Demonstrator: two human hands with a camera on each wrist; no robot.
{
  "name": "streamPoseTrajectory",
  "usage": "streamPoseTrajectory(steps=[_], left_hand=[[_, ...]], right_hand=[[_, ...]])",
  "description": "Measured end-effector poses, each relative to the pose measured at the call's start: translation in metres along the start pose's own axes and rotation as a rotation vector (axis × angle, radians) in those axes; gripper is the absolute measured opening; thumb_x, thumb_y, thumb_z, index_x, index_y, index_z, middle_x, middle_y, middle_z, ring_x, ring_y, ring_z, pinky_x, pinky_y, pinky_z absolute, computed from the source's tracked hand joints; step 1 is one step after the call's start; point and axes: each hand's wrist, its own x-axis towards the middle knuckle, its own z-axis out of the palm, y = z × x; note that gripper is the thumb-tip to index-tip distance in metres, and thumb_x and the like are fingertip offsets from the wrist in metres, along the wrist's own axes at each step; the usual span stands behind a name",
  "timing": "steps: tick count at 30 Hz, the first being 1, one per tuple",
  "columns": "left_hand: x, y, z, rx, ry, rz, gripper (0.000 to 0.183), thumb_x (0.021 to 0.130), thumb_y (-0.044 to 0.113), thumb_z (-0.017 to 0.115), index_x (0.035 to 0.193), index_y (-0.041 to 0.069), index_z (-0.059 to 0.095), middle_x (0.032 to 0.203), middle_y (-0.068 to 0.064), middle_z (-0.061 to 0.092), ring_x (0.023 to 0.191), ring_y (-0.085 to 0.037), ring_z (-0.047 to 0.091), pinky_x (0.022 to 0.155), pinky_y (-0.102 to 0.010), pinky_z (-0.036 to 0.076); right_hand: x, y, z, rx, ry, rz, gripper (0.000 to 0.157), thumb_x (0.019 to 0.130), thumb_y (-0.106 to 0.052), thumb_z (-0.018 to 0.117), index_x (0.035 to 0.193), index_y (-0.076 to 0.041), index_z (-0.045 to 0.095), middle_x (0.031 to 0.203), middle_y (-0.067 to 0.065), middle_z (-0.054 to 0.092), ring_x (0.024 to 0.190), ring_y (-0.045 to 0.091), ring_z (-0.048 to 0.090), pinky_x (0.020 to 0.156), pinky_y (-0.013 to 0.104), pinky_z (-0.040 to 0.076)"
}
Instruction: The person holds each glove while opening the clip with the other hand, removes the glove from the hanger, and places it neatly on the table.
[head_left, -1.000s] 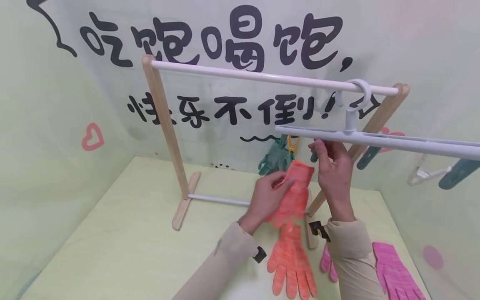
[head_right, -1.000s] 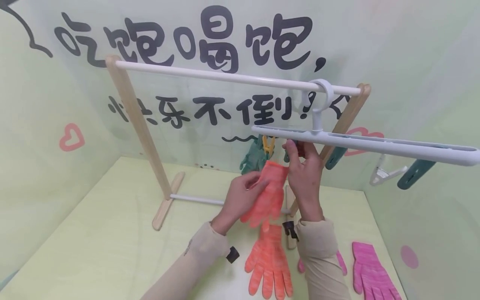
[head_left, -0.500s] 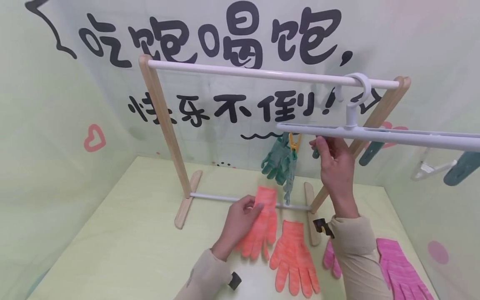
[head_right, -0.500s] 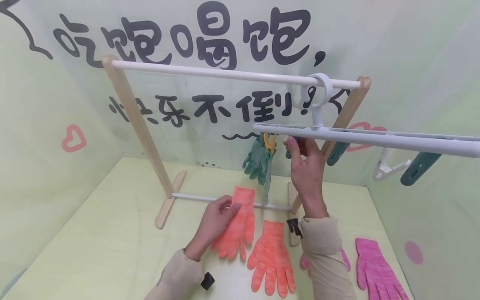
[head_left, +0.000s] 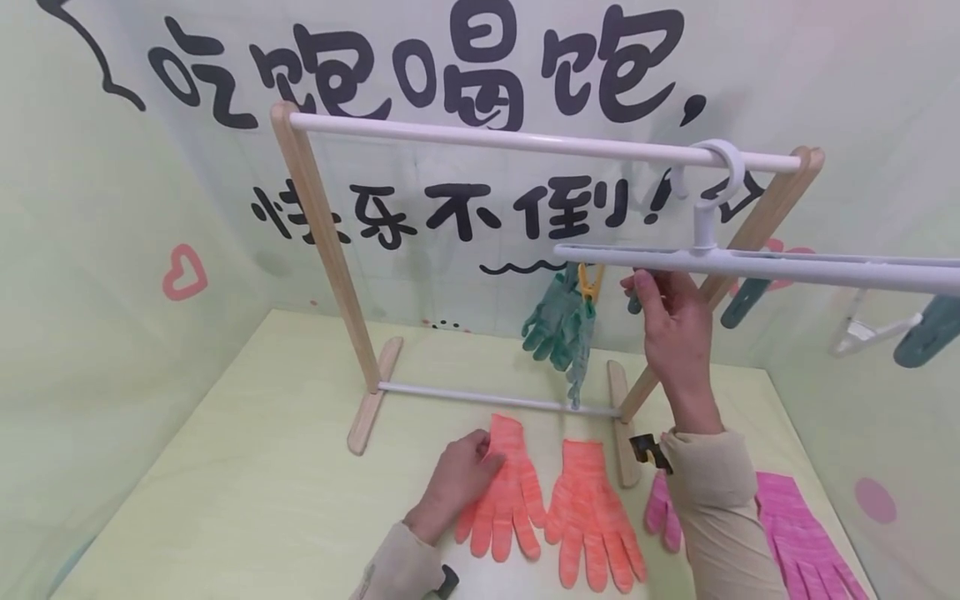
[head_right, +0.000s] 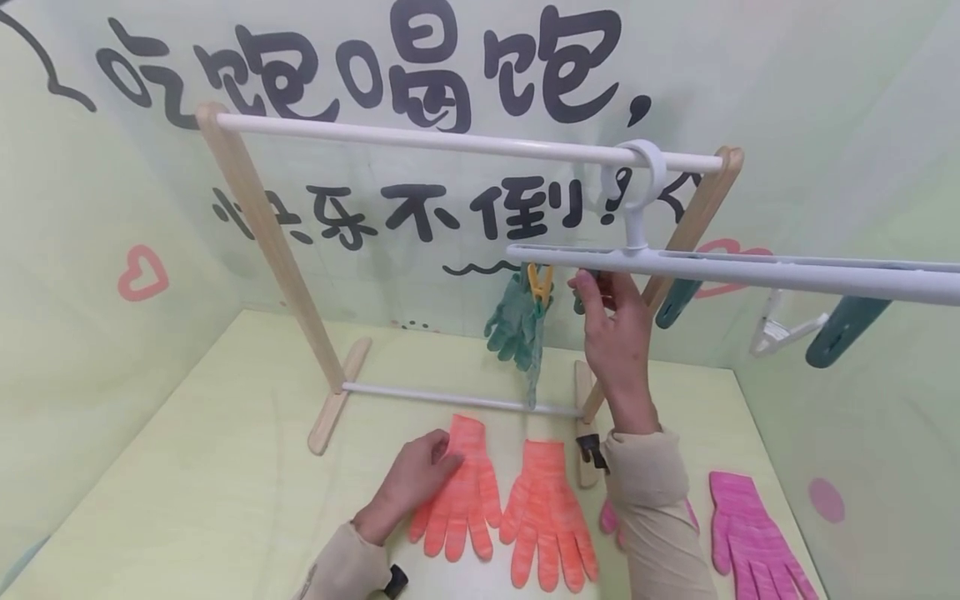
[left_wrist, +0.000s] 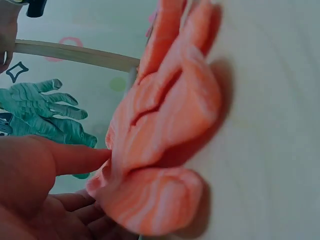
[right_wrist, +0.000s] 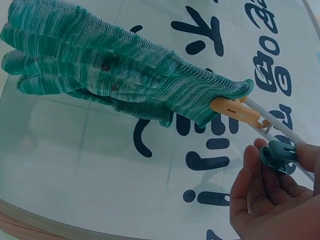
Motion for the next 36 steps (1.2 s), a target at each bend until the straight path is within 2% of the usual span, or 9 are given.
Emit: streamPoseTrajectory(steps=[2, 4, 11, 16, 21, 30, 36], left_hand=[[-0.0022, -0.0030, -0.0011, 0.059, -0.002, -0.006, 0.016, 0.090, 0.019, 0.068, 0.102, 0.009, 0.066, 0.072, -0.002, 0.061, 0.063, -0.012, 0.048, 0.058, -0.026, 0.041], [-0.0040, -0.0048, -0.0022, 0.101, 0.001, -0.006, 0.018, 0.090, 0.018, 0.069, 0.105, 0.009, 0.066, 0.076, 0.000, 0.062, 0.066, -0.012, 0.050, 0.059, -0.026, 0.041], [-0.0075, -0.0052, -0.0052, 0.146, -0.003, -0.012, 0.033, 0.090, 0.018, 0.071, 0.120, 0.005, 0.066, 0.096, -0.006, 0.071, 0.080, -0.014, 0.061, 0.071, -0.034, 0.053], [-0.0094, -0.0076, -0.0036, 0.162, 0.017, -0.017, 0.027, 0.088, 0.016, 0.072, 0.114, 0.009, 0.066, 0.085, 0.001, 0.063, 0.071, -0.012, 0.053, 0.063, -0.028, 0.046], [-0.0097, -0.0102, -0.0037, 0.231, 0.060, -0.001, 0.024, 0.086, 0.018, 0.073, 0.108, 0.016, 0.065, 0.079, 0.005, 0.052, 0.064, -0.009, 0.046, 0.054, -0.025, 0.037], [-0.0063, -0.0106, -0.0019, 0.258, 0.090, -0.021, 0.046, 0.083, 0.022, 0.077, 0.124, 0.012, 0.059, 0.090, -0.001, 0.058, 0.076, -0.011, 0.055, 0.057, -0.027, 0.043], [-0.0056, -0.0073, -0.0035, 0.262, 0.068, -0.015, 0.048, 0.083, 0.023, 0.078, 0.126, 0.012, 0.058, 0.091, -0.001, 0.058, 0.079, -0.013, 0.058, 0.058, -0.028, 0.044]], right_hand=[[0.0000, -0.0002, 0.0001, 0.000, -0.005, 0.002, 0.029, 0.102, -0.030, 0.054, 0.125, -0.015, 0.062, 0.103, 0.000, 0.069, 0.097, 0.012, 0.062, 0.080, 0.018, 0.046], [-0.0003, -0.0007, 0.0003, -0.005, -0.009, 0.010, 0.030, 0.102, -0.031, 0.054, 0.127, -0.017, 0.062, 0.103, 0.001, 0.069, 0.098, 0.012, 0.063, 0.080, 0.018, 0.046], [0.0007, -0.0023, -0.0002, -0.010, -0.007, 0.011, 0.029, 0.102, -0.030, 0.054, 0.127, -0.017, 0.062, 0.102, 0.000, 0.069, 0.097, 0.010, 0.063, 0.078, 0.019, 0.045], [0.0001, -0.0034, -0.0006, -0.023, -0.008, 0.013, 0.029, 0.102, -0.031, 0.054, 0.126, -0.016, 0.062, 0.100, -0.002, 0.069, 0.096, 0.009, 0.063, 0.078, 0.017, 0.045], [-0.0022, -0.0034, -0.0008, -0.040, -0.008, 0.028, 0.030, 0.102, -0.030, 0.054, 0.127, -0.016, 0.062, 0.101, -0.004, 0.069, 0.096, 0.007, 0.063, 0.084, 0.015, 0.047], [-0.0002, 0.0000, -0.0019, 0.002, -0.013, 0.006, 0.029, 0.102, -0.030, 0.055, 0.125, -0.014, 0.063, 0.099, -0.006, 0.070, 0.095, 0.007, 0.066, 0.083, 0.016, 0.049], [-0.0010, 0.0008, -0.0035, -0.003, -0.019, 0.021, 0.030, 0.102, -0.031, 0.054, 0.126, -0.015, 0.062, 0.101, -0.003, 0.070, 0.096, 0.007, 0.066, 0.086, 0.017, 0.049]])
